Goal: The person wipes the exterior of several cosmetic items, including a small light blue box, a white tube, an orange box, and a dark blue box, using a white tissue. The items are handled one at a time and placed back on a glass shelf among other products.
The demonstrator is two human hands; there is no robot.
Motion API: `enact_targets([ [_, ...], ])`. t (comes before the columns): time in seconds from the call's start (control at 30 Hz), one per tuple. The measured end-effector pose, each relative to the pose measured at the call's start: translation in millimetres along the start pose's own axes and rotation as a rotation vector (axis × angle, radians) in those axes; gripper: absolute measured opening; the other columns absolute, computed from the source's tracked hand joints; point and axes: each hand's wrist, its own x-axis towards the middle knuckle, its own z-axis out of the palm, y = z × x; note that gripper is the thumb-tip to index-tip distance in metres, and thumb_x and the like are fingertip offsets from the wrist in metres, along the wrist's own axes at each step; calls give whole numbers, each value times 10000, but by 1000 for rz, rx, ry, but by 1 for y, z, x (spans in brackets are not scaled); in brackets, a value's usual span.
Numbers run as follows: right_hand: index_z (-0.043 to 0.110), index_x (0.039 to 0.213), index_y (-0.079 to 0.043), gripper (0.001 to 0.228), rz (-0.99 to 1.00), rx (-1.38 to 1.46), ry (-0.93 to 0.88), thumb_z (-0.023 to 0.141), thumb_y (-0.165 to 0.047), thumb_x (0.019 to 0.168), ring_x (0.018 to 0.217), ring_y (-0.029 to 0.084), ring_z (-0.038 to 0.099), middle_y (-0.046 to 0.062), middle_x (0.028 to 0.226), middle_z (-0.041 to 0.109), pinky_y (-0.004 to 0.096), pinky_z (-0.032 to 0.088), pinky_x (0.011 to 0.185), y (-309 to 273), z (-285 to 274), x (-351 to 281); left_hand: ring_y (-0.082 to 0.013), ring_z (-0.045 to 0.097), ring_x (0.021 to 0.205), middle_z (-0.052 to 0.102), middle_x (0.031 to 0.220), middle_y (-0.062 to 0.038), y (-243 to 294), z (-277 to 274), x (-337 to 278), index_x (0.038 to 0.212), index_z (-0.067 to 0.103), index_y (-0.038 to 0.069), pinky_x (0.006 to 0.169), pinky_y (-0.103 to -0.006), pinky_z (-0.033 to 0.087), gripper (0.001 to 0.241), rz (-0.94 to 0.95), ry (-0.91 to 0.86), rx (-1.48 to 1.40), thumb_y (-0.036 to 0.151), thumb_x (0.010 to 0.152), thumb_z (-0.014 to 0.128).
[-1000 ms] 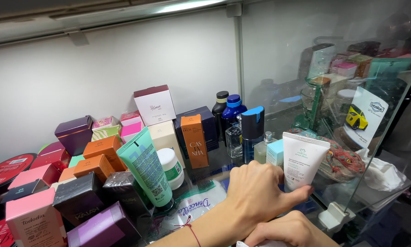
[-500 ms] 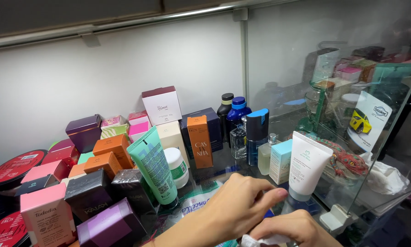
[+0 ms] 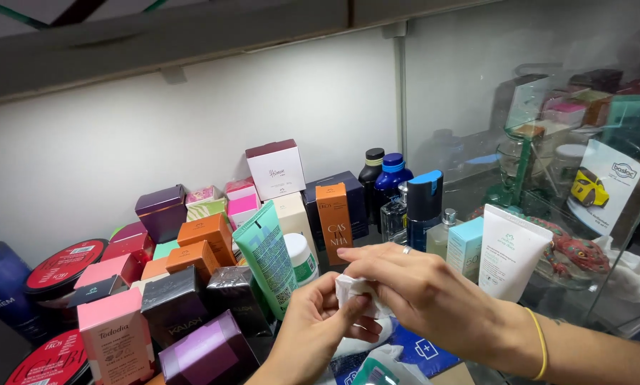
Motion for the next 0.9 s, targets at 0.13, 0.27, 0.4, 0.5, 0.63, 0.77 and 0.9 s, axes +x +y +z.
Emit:
enact_targets([
  [0.13, 554, 1354, 81, 373, -198, -86, -12, 527, 21, 987, 1351, 442, 598, 304, 1433, 581, 521, 498, 1144, 2, 13, -13, -310, 768, 732, 765, 864, -210, 8, 1, -8, 1228, 720, -75, 721, -414, 691, 575, -82, -4, -45, 307, 799, 707],
  [0.27, 468, 1421, 125, 686, -262, -256, -89, 816, -226, 945, 1417, 467, 498, 334, 1509, 476, 545, 427, 1199, 3, 19, -12, -181, 540, 564, 609, 688, -120, 10, 2, -1, 1034, 767, -32, 567, -311, 515, 246, -175, 117, -144, 187, 1015, 656],
  [0.4, 469, 1408, 146, 403, -256, -347, -71, 433, -41, 1052, 1377, 457, 544, 335, 1462, 523, 512, 487, 1142, 8, 15, -20, -325, 672, 1045, 748, 1055, -263, 22, 13, -1, 1133, 728, -112, 896, -504, 527, 462, -254, 276, -362, 203, 972, 430],
  [0.5, 518, 1388, 104, 387, -201, -335, -66, 418, -66, 1056, 1335, 425, 583, 289, 1435, 568, 486, 503, 1106, 12, 17, -24, -297, 668, 1037, 757, 1088, -232, 0, 5, 8, 1135, 738, -74, 913, -442, 509, 609, -208, 268, -282, 406, 1013, 384],
  [0.63, 608, 1138, 77, 223, -243, -271, -96, 435, -44, 1065, 1137, 389, 656, 259, 1200, 651, 470, 543, 984, 9, 27, -18, -249, 600, 988, 646, 1157, -124, 16, 17, -4, 1195, 635, 58, 969, -397, 489, 541, -239, 370, -114, 503, 979, 418],
  [0.77, 580, 1275, 86, 308, -139, -49, -260, 564, -123, 1049, 1222, 413, 607, 256, 1283, 624, 482, 534, 940, 24, 36, -28, -166, 660, 1214, 660, 1361, 2, 7, 10, 1, 1383, 566, 212, 1012, -348, 526, 663, -248, 317, 158, 595, 881, 362],
  [0.9, 541, 1252, 19, 304, -77, 36, -338, 543, -218, 1062, 1084, 413, 616, 236, 1221, 608, 464, 528, 800, 25, 33, -31, -60, 533, 1388, 584, 1510, 127, -8, 3, 2, 1445, 481, 311, 1140, -297, 382, 831, -21, 228, 691, 774, 794, 250],
])
